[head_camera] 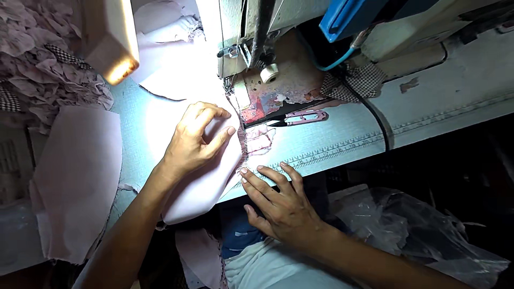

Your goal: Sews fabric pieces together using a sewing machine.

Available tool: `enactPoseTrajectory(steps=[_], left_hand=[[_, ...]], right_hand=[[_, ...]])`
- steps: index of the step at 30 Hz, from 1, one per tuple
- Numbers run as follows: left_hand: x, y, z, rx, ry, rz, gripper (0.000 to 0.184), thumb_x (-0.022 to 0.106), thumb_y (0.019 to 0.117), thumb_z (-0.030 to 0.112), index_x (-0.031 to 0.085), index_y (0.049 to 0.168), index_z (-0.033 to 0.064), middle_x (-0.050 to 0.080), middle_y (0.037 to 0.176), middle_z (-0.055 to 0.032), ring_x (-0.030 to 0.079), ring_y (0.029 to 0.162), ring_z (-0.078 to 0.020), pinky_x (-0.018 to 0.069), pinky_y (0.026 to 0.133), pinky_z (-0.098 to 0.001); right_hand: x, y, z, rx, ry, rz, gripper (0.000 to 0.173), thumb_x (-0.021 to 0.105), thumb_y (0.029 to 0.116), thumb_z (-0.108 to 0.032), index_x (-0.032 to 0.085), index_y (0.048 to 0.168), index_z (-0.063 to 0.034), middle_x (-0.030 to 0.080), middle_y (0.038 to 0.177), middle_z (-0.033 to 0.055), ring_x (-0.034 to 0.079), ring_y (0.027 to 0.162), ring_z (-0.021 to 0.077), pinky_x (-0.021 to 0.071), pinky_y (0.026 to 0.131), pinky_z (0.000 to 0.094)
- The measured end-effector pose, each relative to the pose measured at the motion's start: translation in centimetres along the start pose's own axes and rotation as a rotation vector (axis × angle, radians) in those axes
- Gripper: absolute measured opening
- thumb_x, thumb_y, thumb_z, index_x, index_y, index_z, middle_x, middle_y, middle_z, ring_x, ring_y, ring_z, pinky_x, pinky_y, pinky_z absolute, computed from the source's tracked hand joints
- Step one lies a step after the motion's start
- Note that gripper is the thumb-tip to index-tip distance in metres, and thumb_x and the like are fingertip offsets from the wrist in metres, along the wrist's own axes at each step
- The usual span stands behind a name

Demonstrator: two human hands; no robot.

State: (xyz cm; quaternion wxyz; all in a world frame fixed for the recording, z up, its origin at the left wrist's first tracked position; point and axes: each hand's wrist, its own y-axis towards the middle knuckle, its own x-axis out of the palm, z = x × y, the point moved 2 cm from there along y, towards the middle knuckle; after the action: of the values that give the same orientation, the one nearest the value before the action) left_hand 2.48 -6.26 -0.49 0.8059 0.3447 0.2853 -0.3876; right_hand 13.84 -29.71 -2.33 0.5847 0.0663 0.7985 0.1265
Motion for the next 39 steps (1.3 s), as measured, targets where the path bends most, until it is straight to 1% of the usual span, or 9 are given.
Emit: enactPoseTrajectory(steps=[6,11,13,18,22,29,32,35,39], left_hand=[[0.4,0.1,0.3,0.077,0.136,-0.093,0.034,0.067,0.0979,0.035,0.075,0.120,0.0107,0.067,0.134,-0.0098,0.052,0.138,-0.0288,0.0388,0.118,-0.0438],[0.5,0.3,1.2,0.038,0.241,-0.141,0.040,0.060,0.0991,0.039,0.072,0.127,0.0124,0.066,0.137,-0.0053,0.055,0.134,-0.0250,0.0418,0.113,-0.0439],[0.8,0.4,1.4,0.014,0.280,-0.163,0.046,0.056,0.0994,0.041,0.068,0.133,0.0112,0.063,0.141,-0.0052,0.054,0.135,-0.0254,0.0409,0.114,-0.0441],[1.0,0.7,1.6,-0.046,0.307,-0.202,0.051,0.053,0.0982,0.044,0.066,0.136,0.0128,0.057,0.148,-0.0070,0.052,0.135,-0.0274,0.0402,0.112,-0.0448],[1.0,0.8,1.7,-0.066,0.321,-0.214,0.059,0.051,0.0985,0.044,0.056,0.146,0.0101,0.056,0.149,-0.0064,0.051,0.136,-0.0264,0.0391,0.114,-0.0436],[1.4,1.0,2.0,-0.166,0.332,-0.207,0.058,0.053,0.0928,0.047,0.063,0.143,0.0181,0.053,0.147,-0.0139,0.046,0.137,-0.0337,0.0404,0.109,-0.0480],[1.5,0.8,2.0,-0.168,0.329,-0.198,0.061,0.052,0.0930,0.047,0.060,0.145,0.0169,0.054,0.148,-0.0128,0.046,0.138,-0.0326,0.0392,0.111,-0.0479],[1.3,1.0,2.0,-0.179,0.336,-0.193,0.068,0.053,0.0917,0.049,0.055,0.147,0.0102,0.055,0.147,-0.0112,0.048,0.138,-0.0306,0.0391,0.112,-0.0467],[1.1,1.5,2.6,-0.216,0.384,-0.238,0.068,0.050,0.0910,0.051,0.057,0.147,0.0138,0.055,0.148,-0.0091,0.047,0.138,-0.0298,0.0391,0.111,-0.0481]], right_hand=[[0.0,0.0,0.0,0.004,0.004,0.000,0.042,0.047,0.1034,-0.041,0.068,0.133,-0.0197,0.060,0.148,-0.0052,0.050,0.139,0.0232,0.0258,0.117,0.0552],[0.0,0.0,0.0,0.007,0.006,-0.003,0.040,0.048,0.1028,-0.041,0.069,0.130,-0.0200,0.061,0.146,-0.0051,0.051,0.138,0.0238,0.0266,0.117,0.0560],[-0.1,0.0,0.0,0.010,0.003,-0.005,0.041,0.048,0.1023,-0.041,0.069,0.131,-0.0203,0.060,0.147,-0.0054,0.050,0.139,0.0234,0.0252,0.117,0.0559],[-0.2,0.1,0.0,0.010,0.002,-0.021,0.043,0.048,0.1021,-0.042,0.068,0.133,-0.0204,0.060,0.148,-0.0060,0.049,0.139,0.0232,0.0245,0.117,0.0555],[-0.1,0.1,0.0,0.007,0.002,-0.015,0.042,0.048,0.1017,-0.042,0.069,0.132,-0.0208,0.060,0.148,-0.0062,0.049,0.139,0.0228,0.0234,0.118,0.0561],[-0.1,0.0,0.1,0.004,0.000,-0.014,0.042,0.049,0.1010,-0.043,0.069,0.131,-0.0206,0.059,0.148,-0.0065,0.048,0.140,0.0225,0.0233,0.117,0.0555],[-0.2,0.1,0.0,0.007,0.001,-0.020,0.042,0.050,0.1010,-0.043,0.069,0.131,-0.0201,0.060,0.148,-0.0062,0.049,0.140,0.0227,0.0237,0.117,0.0556],[-0.2,0.1,0.1,0.004,0.000,-0.020,0.042,0.049,0.1008,-0.043,0.069,0.131,-0.0203,0.060,0.148,-0.0064,0.049,0.139,0.0229,0.0231,0.117,0.0557],[-0.2,0.1,0.0,0.008,-0.003,-0.022,0.043,0.049,0.1008,-0.042,0.068,0.132,-0.0198,0.060,0.148,-0.0062,0.048,0.139,0.0229,0.0235,0.117,0.0556]])
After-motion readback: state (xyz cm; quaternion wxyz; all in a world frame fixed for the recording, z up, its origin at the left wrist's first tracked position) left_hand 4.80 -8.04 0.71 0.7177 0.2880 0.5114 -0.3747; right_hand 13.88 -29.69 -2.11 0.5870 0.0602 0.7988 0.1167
